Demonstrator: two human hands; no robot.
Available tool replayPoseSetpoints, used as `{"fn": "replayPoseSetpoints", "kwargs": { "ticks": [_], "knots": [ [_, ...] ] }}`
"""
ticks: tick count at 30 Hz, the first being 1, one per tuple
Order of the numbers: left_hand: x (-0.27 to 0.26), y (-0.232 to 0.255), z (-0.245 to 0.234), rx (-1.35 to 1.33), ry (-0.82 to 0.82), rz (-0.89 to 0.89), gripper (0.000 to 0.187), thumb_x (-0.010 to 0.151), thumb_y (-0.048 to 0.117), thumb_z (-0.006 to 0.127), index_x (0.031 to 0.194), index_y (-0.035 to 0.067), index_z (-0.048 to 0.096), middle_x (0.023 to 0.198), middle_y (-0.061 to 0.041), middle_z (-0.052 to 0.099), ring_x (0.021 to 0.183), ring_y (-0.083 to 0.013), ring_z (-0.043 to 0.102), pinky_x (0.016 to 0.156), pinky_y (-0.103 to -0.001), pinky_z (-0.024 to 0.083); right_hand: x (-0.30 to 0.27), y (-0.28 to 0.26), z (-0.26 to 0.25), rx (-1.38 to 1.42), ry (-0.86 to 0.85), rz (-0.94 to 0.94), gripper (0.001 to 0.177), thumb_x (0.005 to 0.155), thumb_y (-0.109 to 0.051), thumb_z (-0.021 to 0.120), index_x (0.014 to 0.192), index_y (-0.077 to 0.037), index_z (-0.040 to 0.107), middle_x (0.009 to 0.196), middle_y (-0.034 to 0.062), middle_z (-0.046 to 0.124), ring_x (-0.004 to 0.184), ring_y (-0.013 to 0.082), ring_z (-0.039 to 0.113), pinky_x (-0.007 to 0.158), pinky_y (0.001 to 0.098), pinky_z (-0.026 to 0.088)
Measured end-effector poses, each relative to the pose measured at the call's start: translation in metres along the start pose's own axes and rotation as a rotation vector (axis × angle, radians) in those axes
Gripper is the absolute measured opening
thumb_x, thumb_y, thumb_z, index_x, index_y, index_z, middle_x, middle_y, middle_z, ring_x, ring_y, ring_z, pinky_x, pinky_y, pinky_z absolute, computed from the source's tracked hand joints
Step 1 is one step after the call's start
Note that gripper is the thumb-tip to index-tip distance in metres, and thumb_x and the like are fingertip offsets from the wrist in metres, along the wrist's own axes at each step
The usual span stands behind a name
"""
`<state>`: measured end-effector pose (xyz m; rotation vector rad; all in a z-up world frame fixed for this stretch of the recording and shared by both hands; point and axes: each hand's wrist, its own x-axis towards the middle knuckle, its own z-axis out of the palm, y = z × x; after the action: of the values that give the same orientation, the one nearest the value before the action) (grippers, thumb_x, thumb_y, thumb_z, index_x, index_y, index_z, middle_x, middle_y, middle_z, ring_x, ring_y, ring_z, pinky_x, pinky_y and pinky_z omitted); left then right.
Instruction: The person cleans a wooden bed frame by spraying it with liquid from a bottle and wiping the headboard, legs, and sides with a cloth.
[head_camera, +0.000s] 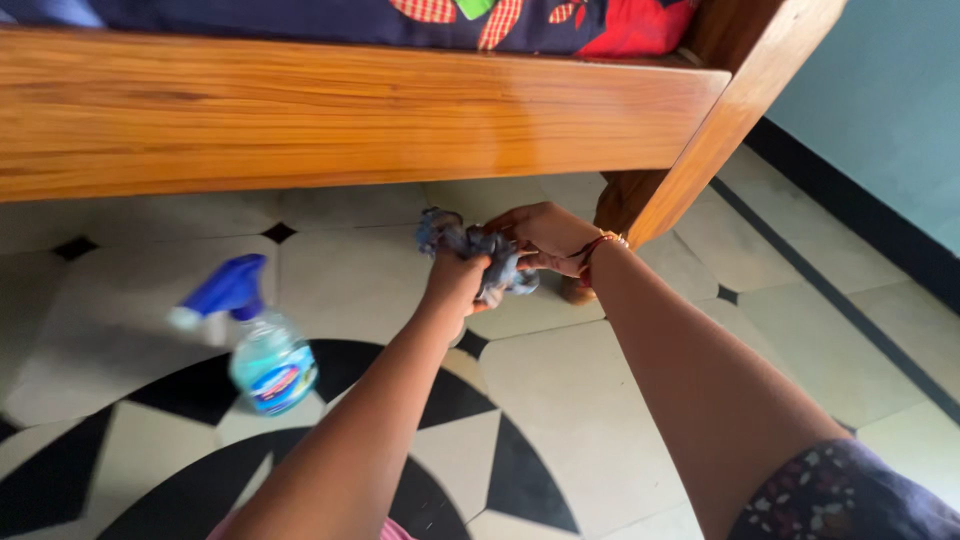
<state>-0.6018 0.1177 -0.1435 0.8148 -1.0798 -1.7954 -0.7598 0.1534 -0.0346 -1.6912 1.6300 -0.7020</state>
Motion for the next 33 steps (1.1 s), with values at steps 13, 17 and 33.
{"fn": "replayPoseSetpoints", "kwargs": {
  "ticks": [13,17,33],
  "knots": [
    [0.128,-0.038,0.131,0.302,0.253,0.546,0.064,0.093,0.019,0.061,0.153,0.010,0.039,0.122,-0.025,0.067,0.101,-0.0420,0.069,0.077,-0.045,0.053,0.000,0.067,-0.117,-1.554,0.286,-0.584,0.025,0.080,-0.017,0.066,0.103,-0.016,0.076,0.112,0.0046,0.073,0.110,0.0249,0.067,0.097,0.0405,0.053],
    [0.121,-0.034,0.168,-0.020,0.131,0.329,0.068,0.087,0.021,0.049,0.153,0.013,0.035,0.130,-0.022,0.062,0.106,-0.0367,0.068,0.081,-0.045,0.056,-0.050,0.055,-0.129,-1.400,0.383,-0.899,0.018,0.082,-0.019,0.069,0.097,-0.012,0.075,0.110,0.0055,0.073,0.104,0.0222,0.065,0.089,0.0374,0.054],
    [0.241,-0.048,0.207,0.046,-0.176,0.540,0.046,0.102,0.035,0.054,0.130,-0.001,0.056,0.123,-0.017,0.065,0.113,-0.0252,0.063,0.094,-0.041,0.055,-0.023,0.102,-0.132,-1.573,0.308,-1.165,0.009,0.072,-0.017,0.069,0.081,-0.016,0.068,0.088,-0.0006,0.068,0.086,0.0168,0.065,0.075,0.0299,0.050]
  ]
}}
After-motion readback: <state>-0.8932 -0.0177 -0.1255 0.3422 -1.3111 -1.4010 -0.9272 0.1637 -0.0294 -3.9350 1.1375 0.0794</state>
